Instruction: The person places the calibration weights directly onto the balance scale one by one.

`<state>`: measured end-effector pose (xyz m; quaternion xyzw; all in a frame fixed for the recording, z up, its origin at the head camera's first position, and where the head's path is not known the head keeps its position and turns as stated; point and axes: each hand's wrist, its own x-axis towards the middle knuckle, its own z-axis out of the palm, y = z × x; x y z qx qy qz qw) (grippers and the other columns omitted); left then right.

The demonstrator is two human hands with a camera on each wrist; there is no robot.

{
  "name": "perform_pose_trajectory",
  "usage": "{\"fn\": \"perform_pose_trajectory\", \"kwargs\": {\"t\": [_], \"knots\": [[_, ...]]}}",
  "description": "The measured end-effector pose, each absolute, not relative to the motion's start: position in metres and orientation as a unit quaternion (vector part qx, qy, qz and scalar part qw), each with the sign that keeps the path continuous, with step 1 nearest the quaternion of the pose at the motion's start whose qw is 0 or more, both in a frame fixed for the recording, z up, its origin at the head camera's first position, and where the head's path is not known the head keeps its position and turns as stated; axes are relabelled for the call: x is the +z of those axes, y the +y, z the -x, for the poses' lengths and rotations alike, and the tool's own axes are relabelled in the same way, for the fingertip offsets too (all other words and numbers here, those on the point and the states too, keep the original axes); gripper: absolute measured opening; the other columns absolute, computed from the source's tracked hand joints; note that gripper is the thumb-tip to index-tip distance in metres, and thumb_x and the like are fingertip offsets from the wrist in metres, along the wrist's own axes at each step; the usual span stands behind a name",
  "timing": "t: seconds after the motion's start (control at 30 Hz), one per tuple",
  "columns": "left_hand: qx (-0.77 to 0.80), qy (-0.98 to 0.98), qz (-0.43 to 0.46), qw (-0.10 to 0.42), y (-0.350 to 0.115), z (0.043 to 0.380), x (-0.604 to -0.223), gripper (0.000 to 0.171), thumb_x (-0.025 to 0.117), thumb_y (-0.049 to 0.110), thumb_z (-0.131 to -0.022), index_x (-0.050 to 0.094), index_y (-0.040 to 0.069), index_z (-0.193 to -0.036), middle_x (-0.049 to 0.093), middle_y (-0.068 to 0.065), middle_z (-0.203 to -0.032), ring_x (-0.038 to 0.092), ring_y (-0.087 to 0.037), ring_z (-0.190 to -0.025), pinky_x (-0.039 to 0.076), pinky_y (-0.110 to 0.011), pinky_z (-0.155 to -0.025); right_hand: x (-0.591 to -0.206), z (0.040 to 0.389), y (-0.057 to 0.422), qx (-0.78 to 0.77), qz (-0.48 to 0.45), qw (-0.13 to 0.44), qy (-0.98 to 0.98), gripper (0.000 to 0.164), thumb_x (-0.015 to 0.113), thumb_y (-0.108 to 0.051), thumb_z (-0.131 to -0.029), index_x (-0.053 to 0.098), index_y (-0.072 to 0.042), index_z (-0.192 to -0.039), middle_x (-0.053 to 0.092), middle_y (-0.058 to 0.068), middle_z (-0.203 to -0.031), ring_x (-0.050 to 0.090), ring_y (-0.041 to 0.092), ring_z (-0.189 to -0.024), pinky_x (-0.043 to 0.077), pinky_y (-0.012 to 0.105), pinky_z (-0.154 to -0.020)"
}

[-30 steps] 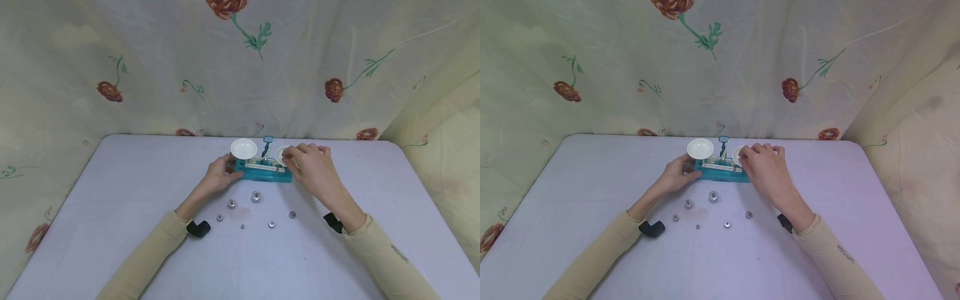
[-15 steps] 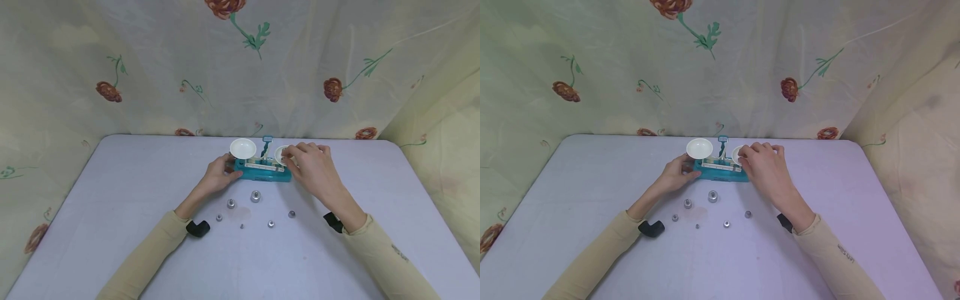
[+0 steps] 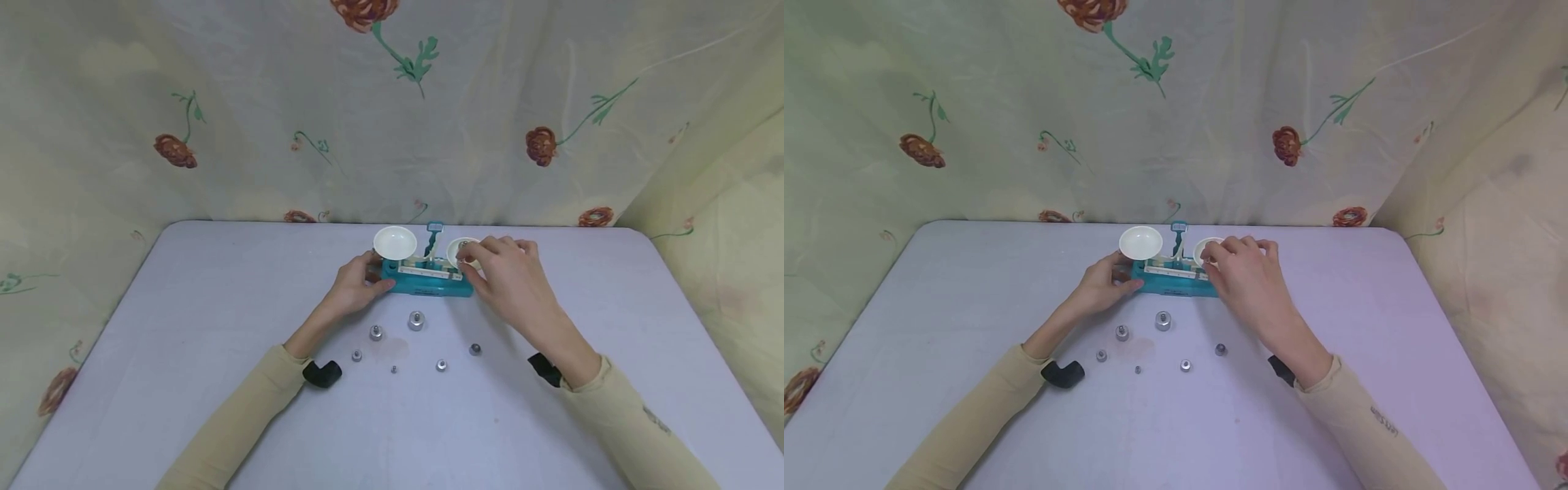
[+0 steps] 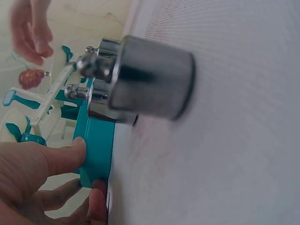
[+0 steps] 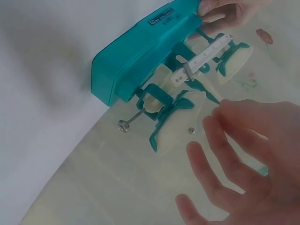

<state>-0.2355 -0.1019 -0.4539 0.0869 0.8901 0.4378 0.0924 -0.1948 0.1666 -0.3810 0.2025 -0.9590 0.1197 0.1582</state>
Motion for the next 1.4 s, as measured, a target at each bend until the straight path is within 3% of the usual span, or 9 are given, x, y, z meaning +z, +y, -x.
{"fn": "perform_pose_trajectory", "kwargs": {"t": [0.7, 1.2, 1.4], "knots": [[0.443, 0.887, -0.094, 0.090, -0.103, 0.236, -0.454, 0.055, 0.073, 0.019, -0.104, 0.053, 0.002, -0.153, 0.063, -0.021, -0.149, 0.069, -0.036, -0.126, 0.060, -0.048, -0.101, -0.382, 0.175, 0.154, 0.115, -0.233, 0.129, -0.957, 0.019, 0.081, -0.024, -0.098, 0.081, -0.015, -0.115, 0.081, 0.009, -0.116, 0.071, 0.035, -0.115, 0.047, 0.065, -0.105], [0.445, 0.886, -0.085, 0.097, -0.102, 0.236, -0.454, 0.055, 0.073, 0.018, -0.104, 0.053, 0.002, -0.152, 0.063, -0.021, -0.150, 0.069, -0.036, -0.127, 0.060, -0.048, -0.101, -0.393, 0.163, 0.144, 0.097, -0.262, 0.118, -0.953, 0.025, 0.086, -0.024, -0.094, 0.079, -0.016, -0.116, 0.081, 0.008, -0.117, 0.073, 0.033, -0.111, 0.049, 0.064, -0.106], [0.447, 0.885, -0.090, 0.095, -0.102, 0.235, -0.454, 0.056, 0.073, 0.018, -0.104, 0.053, 0.001, -0.153, 0.062, -0.021, -0.151, 0.069, -0.037, -0.126, 0.060, -0.048, -0.101, -0.398, 0.160, 0.140, 0.094, -0.272, 0.114, -0.951, 0.023, 0.086, -0.025, -0.094, 0.080, -0.017, -0.115, 0.080, 0.005, -0.110, 0.073, 0.029, -0.107, 0.051, 0.062, -0.103]]}}
